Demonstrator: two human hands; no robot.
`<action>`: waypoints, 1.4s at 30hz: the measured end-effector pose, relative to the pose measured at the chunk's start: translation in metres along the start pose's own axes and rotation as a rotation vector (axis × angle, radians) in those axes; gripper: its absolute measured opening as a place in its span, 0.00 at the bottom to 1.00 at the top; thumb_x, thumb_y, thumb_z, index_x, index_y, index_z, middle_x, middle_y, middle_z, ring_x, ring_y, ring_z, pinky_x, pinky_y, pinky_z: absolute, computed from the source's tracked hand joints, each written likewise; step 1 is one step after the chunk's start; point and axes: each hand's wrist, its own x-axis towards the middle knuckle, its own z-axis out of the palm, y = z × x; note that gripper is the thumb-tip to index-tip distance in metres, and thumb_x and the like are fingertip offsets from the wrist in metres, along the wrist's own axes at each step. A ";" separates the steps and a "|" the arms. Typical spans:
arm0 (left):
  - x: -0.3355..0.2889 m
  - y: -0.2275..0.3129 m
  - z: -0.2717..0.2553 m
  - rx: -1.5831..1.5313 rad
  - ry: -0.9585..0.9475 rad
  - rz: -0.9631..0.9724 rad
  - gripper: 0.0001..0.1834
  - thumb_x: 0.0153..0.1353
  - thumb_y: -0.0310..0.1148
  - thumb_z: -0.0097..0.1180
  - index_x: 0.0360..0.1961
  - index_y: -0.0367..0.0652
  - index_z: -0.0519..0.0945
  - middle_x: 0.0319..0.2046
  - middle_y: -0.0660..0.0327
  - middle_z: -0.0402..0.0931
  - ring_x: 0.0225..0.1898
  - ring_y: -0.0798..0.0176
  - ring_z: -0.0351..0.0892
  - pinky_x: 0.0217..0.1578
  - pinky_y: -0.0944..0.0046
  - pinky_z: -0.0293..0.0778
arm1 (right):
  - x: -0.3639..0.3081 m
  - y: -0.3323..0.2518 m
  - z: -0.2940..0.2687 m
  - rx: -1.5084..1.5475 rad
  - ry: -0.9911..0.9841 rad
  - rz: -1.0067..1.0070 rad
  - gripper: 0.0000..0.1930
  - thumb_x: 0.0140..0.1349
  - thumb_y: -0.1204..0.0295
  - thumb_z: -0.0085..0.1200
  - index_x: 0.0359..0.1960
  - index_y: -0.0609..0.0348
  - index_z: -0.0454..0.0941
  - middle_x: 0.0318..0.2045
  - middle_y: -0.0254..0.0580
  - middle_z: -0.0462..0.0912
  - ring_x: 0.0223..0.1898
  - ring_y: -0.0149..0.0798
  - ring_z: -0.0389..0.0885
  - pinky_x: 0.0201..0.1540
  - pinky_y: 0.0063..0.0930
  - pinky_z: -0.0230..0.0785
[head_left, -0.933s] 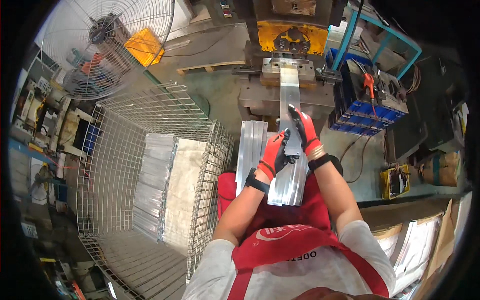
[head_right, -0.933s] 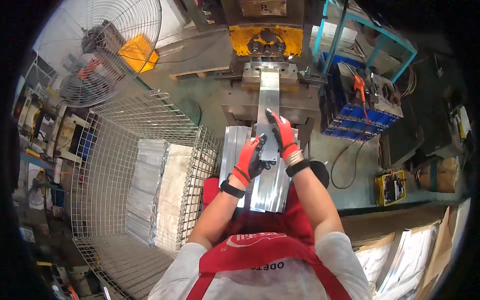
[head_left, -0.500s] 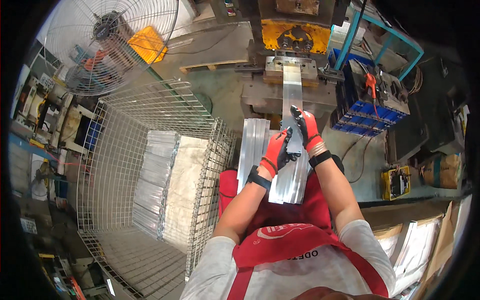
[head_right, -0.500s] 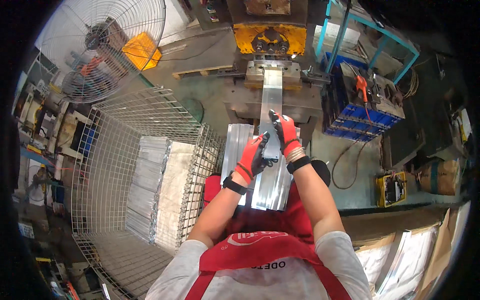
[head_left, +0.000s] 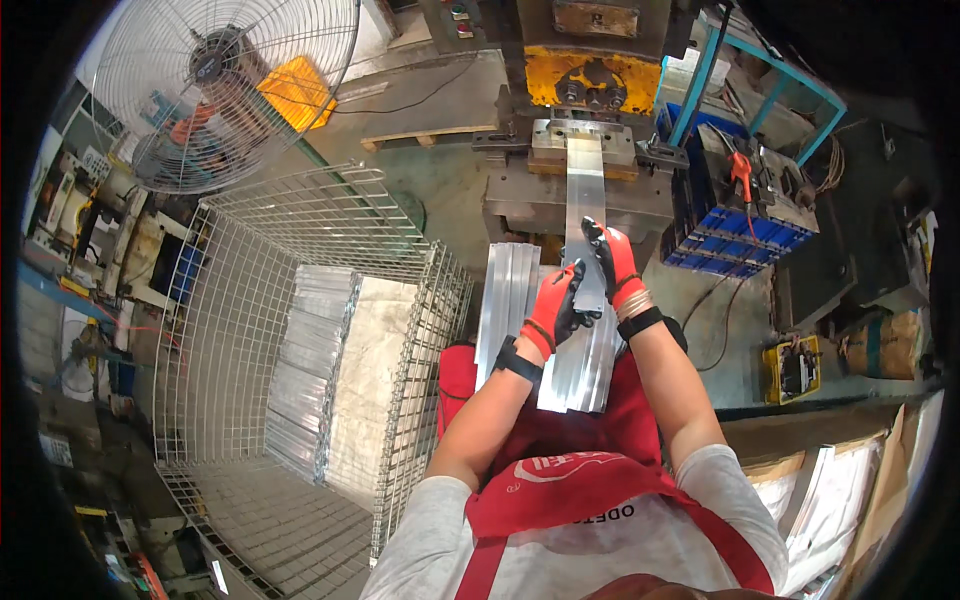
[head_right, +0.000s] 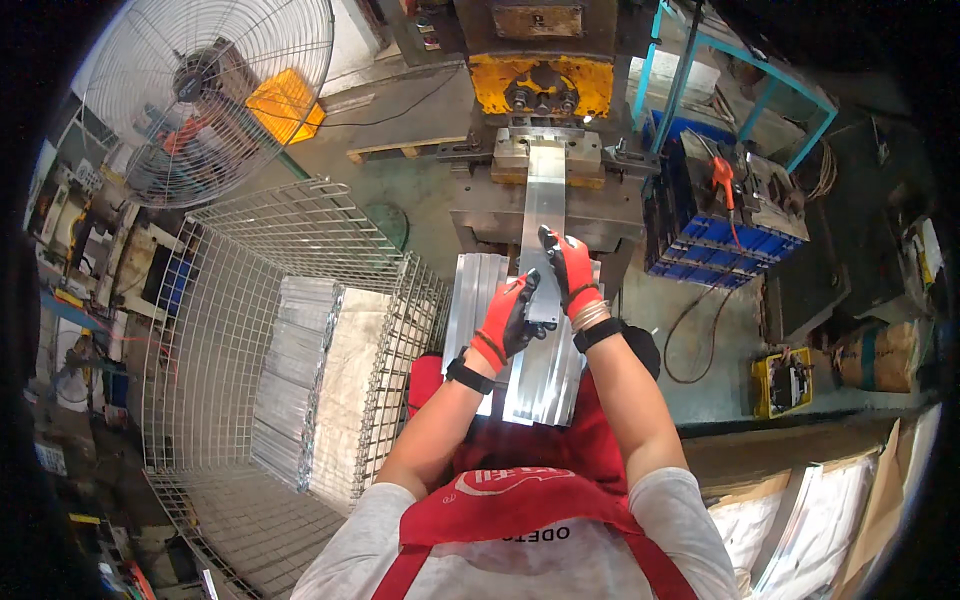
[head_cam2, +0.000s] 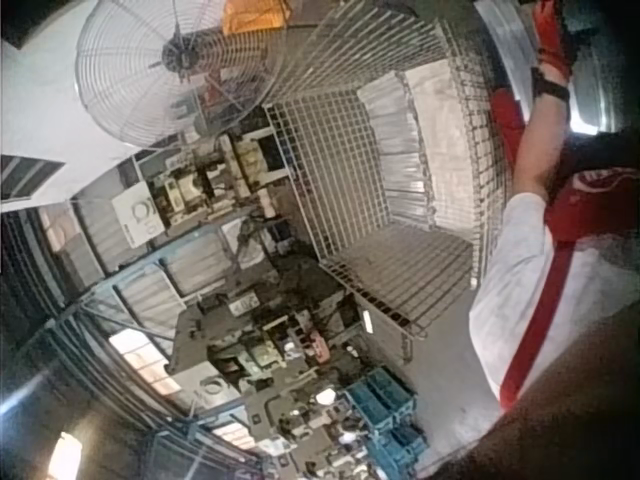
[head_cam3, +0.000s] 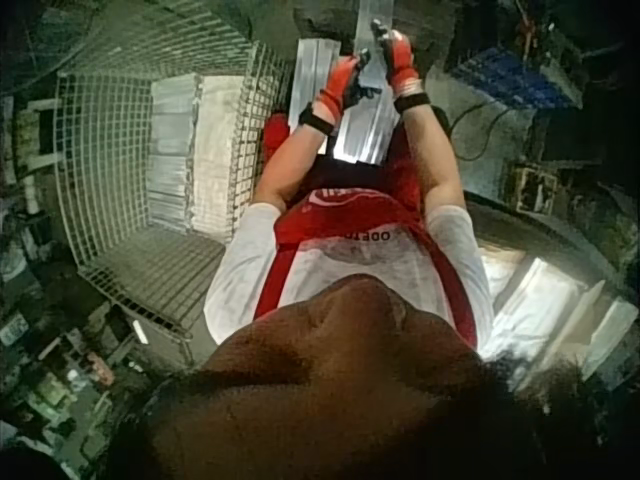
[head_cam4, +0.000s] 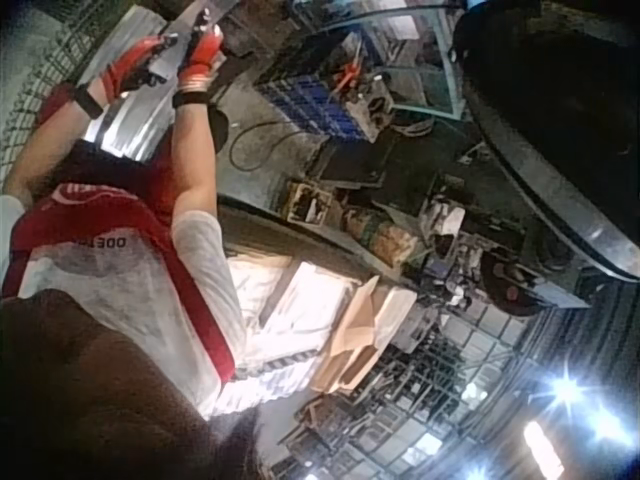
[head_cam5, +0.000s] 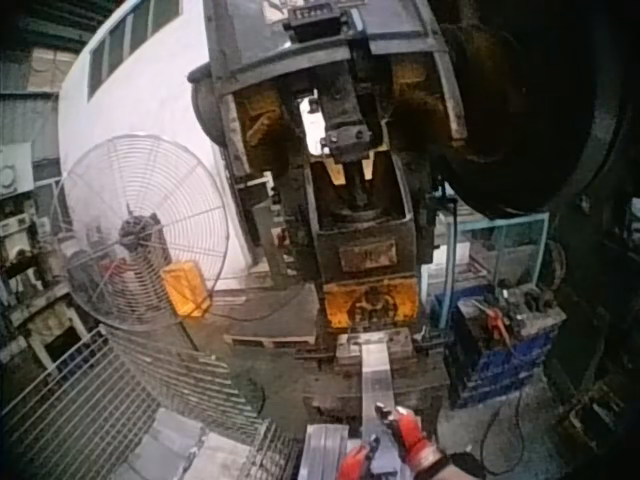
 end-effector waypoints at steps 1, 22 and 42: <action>-0.002 0.002 0.003 -0.003 -0.011 0.000 0.17 0.56 0.50 0.49 0.32 0.46 0.72 0.21 0.65 0.72 0.16 0.70 0.73 0.09 0.74 0.65 | 0.001 0.001 0.000 0.031 0.005 0.004 0.12 0.53 0.62 0.54 0.17 0.48 0.69 0.17 0.19 0.62 0.19 0.18 0.56 0.20 0.18 0.47; -0.003 0.004 0.002 -0.076 -0.097 0.038 0.15 0.58 0.47 0.46 0.31 0.46 0.72 0.21 0.64 0.72 0.16 0.68 0.74 0.10 0.73 0.67 | 0.027 0.029 -0.019 0.060 -0.040 0.018 0.13 0.56 0.58 0.50 0.25 0.54 0.75 0.21 0.22 0.69 0.22 0.21 0.63 0.25 0.17 0.54; -0.120 -0.058 -0.044 0.460 0.210 0.112 0.10 0.55 0.36 0.52 0.35 0.44 0.74 0.22 0.69 0.69 0.20 0.77 0.64 0.19 0.75 0.62 | -0.119 0.029 -0.039 -0.420 -0.616 -0.384 0.26 0.60 0.53 0.37 0.49 0.64 0.68 0.47 0.48 0.73 0.50 0.38 0.69 0.55 0.31 0.55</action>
